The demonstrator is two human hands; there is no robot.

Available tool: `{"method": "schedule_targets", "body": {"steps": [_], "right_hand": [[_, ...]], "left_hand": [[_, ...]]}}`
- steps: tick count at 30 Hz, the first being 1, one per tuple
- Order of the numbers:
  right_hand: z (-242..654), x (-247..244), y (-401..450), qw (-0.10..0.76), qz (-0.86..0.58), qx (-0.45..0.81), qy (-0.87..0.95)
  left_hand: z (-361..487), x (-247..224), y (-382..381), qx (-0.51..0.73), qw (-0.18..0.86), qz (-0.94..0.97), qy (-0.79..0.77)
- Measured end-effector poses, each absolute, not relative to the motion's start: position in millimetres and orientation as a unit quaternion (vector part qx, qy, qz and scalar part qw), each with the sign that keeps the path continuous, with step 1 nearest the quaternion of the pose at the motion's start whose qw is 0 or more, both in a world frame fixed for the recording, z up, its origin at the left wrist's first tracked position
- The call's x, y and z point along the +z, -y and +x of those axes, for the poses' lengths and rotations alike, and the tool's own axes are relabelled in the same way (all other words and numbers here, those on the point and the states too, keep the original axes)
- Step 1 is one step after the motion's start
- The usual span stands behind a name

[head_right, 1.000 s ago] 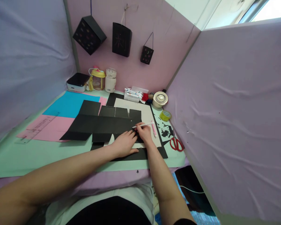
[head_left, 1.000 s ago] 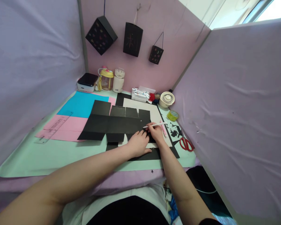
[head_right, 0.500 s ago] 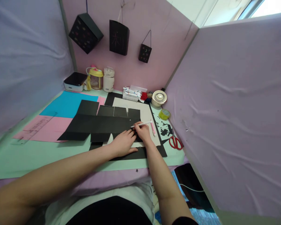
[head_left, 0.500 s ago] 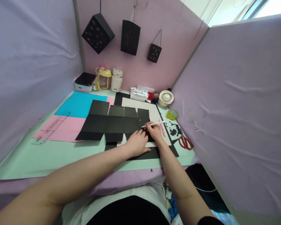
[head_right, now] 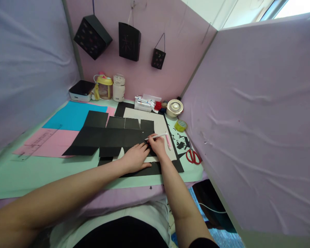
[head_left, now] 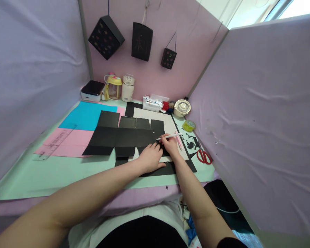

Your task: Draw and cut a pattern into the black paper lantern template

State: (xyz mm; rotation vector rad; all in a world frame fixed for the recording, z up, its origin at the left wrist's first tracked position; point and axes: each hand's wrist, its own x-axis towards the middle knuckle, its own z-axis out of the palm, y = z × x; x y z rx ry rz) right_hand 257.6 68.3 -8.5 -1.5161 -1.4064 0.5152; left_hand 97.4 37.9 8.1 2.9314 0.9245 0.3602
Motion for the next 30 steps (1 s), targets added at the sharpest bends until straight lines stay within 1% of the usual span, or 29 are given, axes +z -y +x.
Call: {"method": "schedule_targets", "body": {"steps": [5, 13, 30], "right_hand": [[258.7, -7.4, -67.6, 0.502, -0.617, 0.223, 0.563], [256.9, -5.4, -65.8, 0.483, -0.625, 0.214, 0.575], [258.5, -9.7, -68.7, 0.475, -0.626, 0.199, 0.586]], "left_hand": [[97.7, 6.5, -38.7, 0.110, 0.018, 0.948, -0.299], [97.8, 8.2, -38.1, 0.098, 0.011, 0.949, -0.300], [97.5, 7.9, -38.3, 0.113, 0.011, 0.949, -0.295]]}}
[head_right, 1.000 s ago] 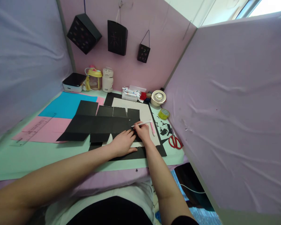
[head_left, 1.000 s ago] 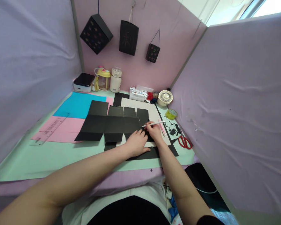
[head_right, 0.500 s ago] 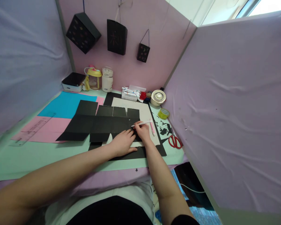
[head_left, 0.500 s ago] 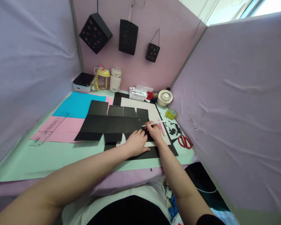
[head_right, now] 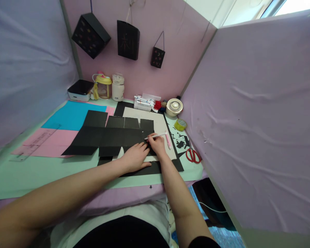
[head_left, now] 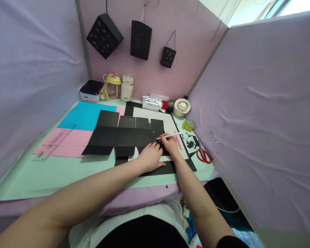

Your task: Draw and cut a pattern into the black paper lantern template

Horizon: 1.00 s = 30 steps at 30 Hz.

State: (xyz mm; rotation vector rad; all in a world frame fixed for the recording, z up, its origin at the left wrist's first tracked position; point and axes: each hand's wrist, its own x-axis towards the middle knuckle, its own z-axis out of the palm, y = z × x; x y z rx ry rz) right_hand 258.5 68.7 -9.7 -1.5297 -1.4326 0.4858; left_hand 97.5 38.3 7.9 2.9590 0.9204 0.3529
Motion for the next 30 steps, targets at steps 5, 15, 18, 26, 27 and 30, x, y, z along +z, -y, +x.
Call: {"method": "schedule_targets", "body": {"steps": [5, 15, 18, 26, 27, 30], "right_hand": [[258.4, -10.3, -69.4, 0.470, -0.624, 0.194, 0.593], [259.4, -11.4, -69.6, 0.468, -0.626, 0.188, 0.595], [259.5, -11.7, -69.8, 0.467, -0.628, 0.185, 0.594], [258.5, -9.8, -68.7, 0.470, -0.624, 0.185, 0.596], [258.4, -9.9, -68.8, 0.470, -0.625, 0.186, 0.595], [258.4, -10.6, -69.2, 0.468, -0.628, 0.184, 0.594]], "left_hand": [[97.8, 6.5, -38.6, 0.118, 0.013, 0.948, -0.295], [97.6, 7.4, -38.2, 0.112, 0.012, 0.948, -0.297], [97.6, 8.5, -37.7, 0.108, 0.016, 0.948, -0.299], [97.5, 8.6, -37.8, 0.111, 0.023, 0.948, -0.298], [97.5, 8.1, -38.0, 0.114, 0.024, 0.948, -0.297], [97.5, 6.9, -38.3, 0.122, 0.029, 0.947, -0.297]]}}
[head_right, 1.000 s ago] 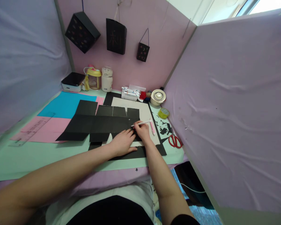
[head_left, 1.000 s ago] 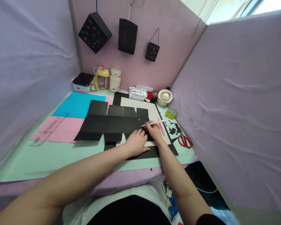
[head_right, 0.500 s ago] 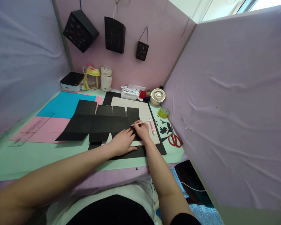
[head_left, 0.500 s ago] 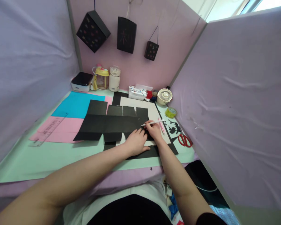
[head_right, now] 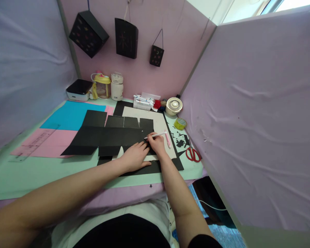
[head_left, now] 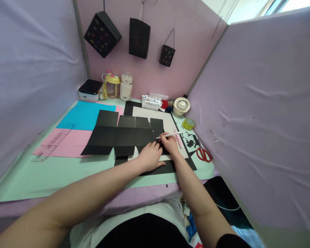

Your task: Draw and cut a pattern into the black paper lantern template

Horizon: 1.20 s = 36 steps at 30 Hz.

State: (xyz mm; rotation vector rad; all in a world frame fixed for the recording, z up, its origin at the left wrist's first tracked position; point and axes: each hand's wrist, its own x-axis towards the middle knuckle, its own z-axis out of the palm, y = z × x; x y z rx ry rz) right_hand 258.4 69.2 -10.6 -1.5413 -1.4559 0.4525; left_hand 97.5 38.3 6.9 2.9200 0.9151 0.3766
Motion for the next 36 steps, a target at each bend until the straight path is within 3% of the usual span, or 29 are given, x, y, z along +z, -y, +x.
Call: {"method": "schedule_targets", "body": {"steps": [36], "right_hand": [[258.6, -9.2, -67.1, 0.465, -0.623, 0.175, 0.605]], "left_hand": [[97.9, 8.2, -38.5, 0.103, 0.017, 0.949, -0.297]]}}
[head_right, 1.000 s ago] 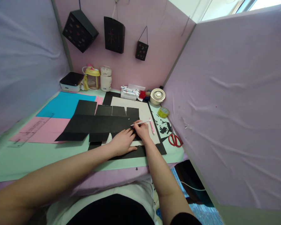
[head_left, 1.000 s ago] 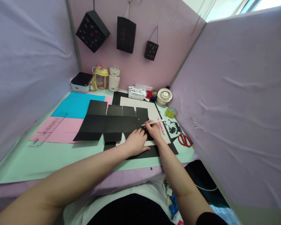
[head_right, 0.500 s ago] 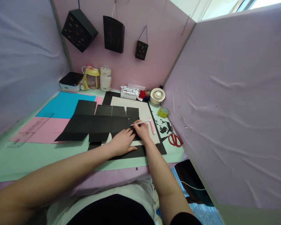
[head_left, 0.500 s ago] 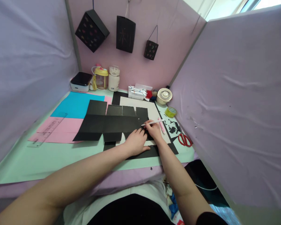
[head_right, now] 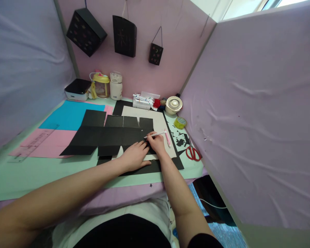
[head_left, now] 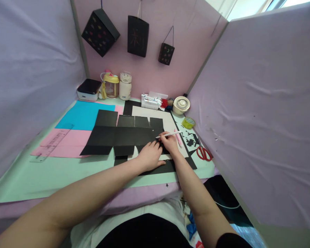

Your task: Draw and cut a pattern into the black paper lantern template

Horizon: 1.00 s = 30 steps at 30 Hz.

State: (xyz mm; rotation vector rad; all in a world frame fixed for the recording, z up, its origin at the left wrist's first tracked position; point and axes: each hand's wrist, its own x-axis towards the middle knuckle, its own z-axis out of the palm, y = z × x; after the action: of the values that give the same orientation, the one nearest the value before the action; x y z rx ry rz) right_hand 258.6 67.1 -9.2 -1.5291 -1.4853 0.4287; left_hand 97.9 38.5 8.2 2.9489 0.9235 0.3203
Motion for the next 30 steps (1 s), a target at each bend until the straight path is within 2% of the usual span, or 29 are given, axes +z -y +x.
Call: {"method": "schedule_targets", "body": {"steps": [24, 30], "right_hand": [[259.3, -7.5, -66.5, 0.463, -0.630, 0.149, 0.606], [261.2, -9.7, -67.8, 0.485, -0.608, 0.198, 0.597]], "left_hand": [[97.8, 9.0, -38.6, 0.095, 0.011, 0.950, -0.297], [97.8, 8.0, -38.5, 0.105, 0.003, 0.950, -0.293]]}}
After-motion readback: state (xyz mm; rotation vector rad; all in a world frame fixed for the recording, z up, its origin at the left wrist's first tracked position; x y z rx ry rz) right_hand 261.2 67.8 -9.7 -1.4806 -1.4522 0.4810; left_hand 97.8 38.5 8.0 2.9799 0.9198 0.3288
